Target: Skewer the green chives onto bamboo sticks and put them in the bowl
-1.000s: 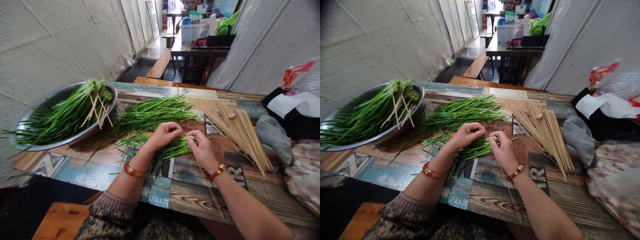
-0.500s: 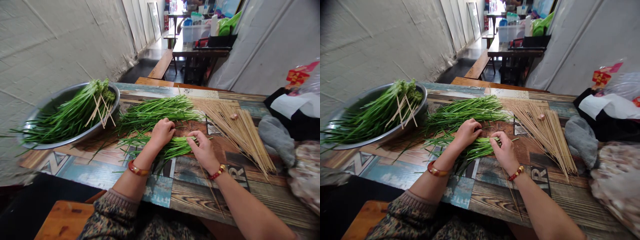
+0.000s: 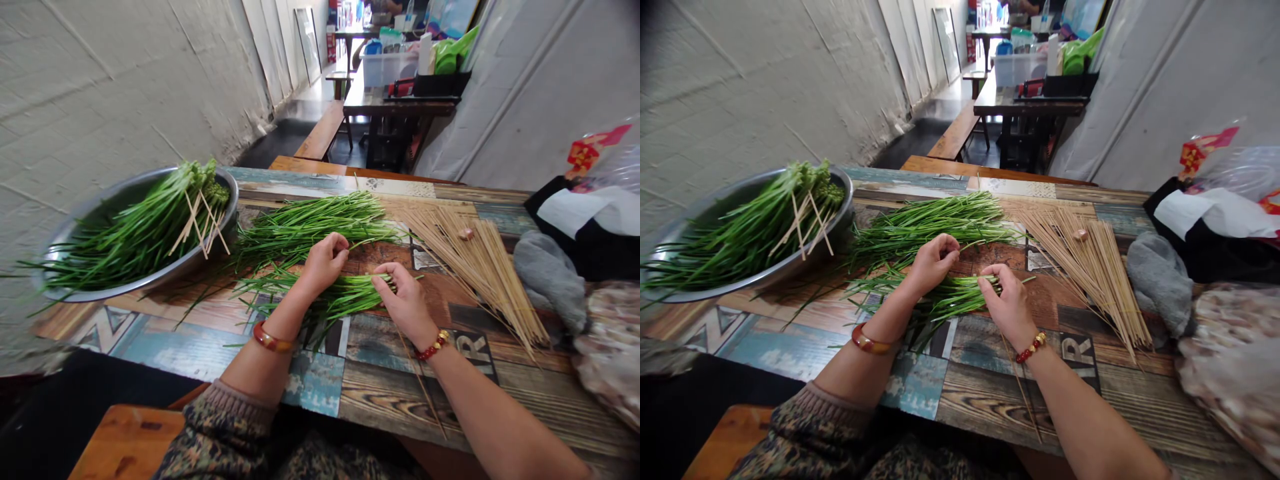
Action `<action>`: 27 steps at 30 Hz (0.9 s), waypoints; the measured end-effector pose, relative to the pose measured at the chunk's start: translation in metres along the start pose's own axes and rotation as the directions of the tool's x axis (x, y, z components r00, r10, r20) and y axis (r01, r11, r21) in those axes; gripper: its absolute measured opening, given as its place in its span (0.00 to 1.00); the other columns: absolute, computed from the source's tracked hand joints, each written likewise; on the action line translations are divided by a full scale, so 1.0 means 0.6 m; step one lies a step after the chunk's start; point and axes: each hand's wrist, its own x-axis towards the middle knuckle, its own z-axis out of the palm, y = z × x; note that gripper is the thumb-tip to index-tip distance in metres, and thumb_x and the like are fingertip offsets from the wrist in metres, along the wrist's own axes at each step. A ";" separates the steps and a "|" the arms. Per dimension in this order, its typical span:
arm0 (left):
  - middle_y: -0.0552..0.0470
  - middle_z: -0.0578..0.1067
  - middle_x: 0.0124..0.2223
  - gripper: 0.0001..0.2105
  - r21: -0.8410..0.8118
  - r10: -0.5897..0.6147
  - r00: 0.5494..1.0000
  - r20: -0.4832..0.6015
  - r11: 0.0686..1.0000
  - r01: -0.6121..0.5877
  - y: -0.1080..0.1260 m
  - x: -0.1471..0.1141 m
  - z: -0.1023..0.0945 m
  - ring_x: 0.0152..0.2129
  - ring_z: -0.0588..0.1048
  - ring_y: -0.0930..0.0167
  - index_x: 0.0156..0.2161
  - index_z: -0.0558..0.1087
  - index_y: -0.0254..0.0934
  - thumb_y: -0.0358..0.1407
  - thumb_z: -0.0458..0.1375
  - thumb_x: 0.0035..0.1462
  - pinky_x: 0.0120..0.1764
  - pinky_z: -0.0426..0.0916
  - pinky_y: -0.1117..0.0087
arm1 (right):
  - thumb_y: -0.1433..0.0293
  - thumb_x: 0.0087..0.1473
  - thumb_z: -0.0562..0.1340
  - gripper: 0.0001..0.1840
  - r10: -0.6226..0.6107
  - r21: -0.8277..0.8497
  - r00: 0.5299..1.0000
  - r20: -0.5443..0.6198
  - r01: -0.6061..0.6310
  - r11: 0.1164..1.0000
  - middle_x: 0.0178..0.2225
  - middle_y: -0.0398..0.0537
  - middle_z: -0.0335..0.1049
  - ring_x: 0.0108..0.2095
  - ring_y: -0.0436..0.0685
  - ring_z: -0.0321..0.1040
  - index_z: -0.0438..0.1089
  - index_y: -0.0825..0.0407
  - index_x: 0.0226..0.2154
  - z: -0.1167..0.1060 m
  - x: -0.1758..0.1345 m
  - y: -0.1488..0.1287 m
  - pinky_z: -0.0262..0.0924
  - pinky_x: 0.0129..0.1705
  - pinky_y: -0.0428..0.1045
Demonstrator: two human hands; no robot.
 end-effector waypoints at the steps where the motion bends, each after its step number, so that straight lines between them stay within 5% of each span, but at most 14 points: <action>1: 0.55 0.71 0.26 0.07 -0.051 0.005 1.000 0.002 0.999 -0.005 0.002 0.000 0.000 0.23 0.67 0.75 0.37 0.71 0.33 0.28 0.53 0.53 0.30 0.60 0.75 | 0.63 0.54 0.58 0.09 0.001 0.009 1.000 -0.001 -0.001 1.000 0.32 0.46 0.71 0.29 0.54 0.68 0.67 0.51 0.36 0.000 0.000 0.001 0.62 0.30 0.48; 7: 0.49 0.77 0.33 0.07 -0.169 0.056 0.997 0.048 0.984 -0.047 0.020 -0.005 0.000 0.30 0.73 0.72 0.32 0.76 0.33 0.32 0.55 0.55 0.35 0.64 0.74 | 0.63 0.55 0.57 0.13 0.004 0.027 1.000 0.006 -0.004 1.000 0.37 0.49 0.73 0.31 0.55 0.69 0.68 0.52 0.42 0.002 0.000 0.001 0.65 0.33 0.50; 27: 0.50 0.75 0.29 0.05 -0.308 0.085 0.989 0.121 0.950 -0.044 0.041 -0.015 0.004 0.27 0.71 0.75 0.29 0.77 0.31 0.29 0.58 0.52 0.32 0.64 0.75 | 0.64 0.55 0.58 0.13 -0.045 0.060 0.997 -0.068 0.049 0.997 0.39 0.50 0.75 0.39 0.57 0.71 0.71 0.52 0.40 -0.003 0.003 -0.002 0.63 0.42 0.52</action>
